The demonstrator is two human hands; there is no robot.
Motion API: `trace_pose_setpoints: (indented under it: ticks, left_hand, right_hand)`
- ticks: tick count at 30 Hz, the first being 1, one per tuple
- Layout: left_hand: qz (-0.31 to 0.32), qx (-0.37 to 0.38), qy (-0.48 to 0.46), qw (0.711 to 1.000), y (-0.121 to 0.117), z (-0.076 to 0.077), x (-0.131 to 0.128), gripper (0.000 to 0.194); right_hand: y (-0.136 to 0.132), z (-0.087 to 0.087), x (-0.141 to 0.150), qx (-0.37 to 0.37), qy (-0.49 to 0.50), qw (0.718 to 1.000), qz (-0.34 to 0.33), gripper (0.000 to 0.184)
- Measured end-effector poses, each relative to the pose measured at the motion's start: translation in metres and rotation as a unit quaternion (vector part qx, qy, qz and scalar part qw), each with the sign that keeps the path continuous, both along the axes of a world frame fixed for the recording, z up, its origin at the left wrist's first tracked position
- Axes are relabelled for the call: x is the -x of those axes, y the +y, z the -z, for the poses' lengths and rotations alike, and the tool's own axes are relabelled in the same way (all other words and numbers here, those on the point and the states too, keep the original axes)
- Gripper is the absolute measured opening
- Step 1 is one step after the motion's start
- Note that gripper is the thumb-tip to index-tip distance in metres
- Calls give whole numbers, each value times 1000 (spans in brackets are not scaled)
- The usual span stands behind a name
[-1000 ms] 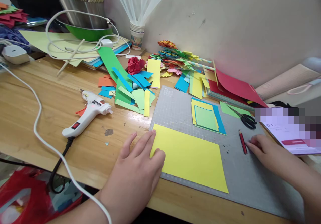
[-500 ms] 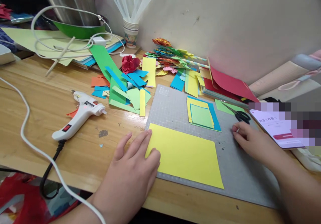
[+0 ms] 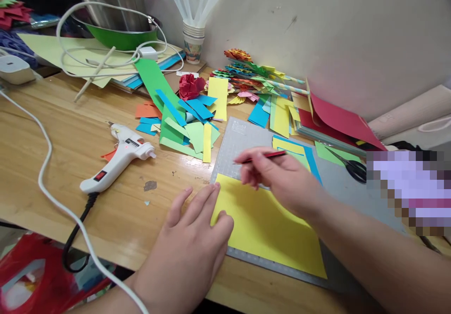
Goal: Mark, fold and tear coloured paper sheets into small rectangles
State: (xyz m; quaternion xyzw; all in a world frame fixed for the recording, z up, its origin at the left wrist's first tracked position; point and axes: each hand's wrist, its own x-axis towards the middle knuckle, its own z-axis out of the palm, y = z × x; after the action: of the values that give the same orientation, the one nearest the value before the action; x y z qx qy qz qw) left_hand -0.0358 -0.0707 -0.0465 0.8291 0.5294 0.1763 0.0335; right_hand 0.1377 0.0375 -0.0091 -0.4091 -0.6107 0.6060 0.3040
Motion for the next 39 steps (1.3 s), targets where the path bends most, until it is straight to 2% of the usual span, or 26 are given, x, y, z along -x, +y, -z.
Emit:
trace_pose_setpoints:
  ticks: [3, 8, 11, 14, 16, 18, 26, 36, 39]
  left_hand:
    - [5, -9, 7, 1000, -1, 0, 1, 9]
    - [21, -12, 21, 999, 0, 0, 3, 10]
    - [33, -11, 20, 999, 3, 0, 5, 12]
    - [30, -13, 4, 999, 6, 0, 6, 15]
    - [28, -16, -3, 999, 7, 1, 6, 15]
    - [27, -18, -5, 999, 7, 3, 6, 14]
    - [24, -43, 10, 999, 9, 4, 6, 11]
    - [29, -58, 17, 998, 7, 6, 6, 11]
    - [28, -52, 15, 998, 7, 5, 6, 11]
  right_hand:
    - [6, 18, 24, -3, 2, 999, -49, 39]
    - [11, 33, 26, 5, 37, 998, -43, 40]
    - [11, 33, 23, 14, 36, 998, -43, 37]
    - [9, 31, 22, 7, -8, 1000, -29, 20]
    - [7, 30, 22, -18, -40, 999, -31, 6]
    - [5, 31, 21, -56, -65, 995, -51, 2]
    - [3, 34, 20, -157, -147, 975, -63, 8]
    - [5, 31, 23, -210, -199, 953, -91, 6]
    - [6, 31, 24, -209, -194, 954, -90, 7]
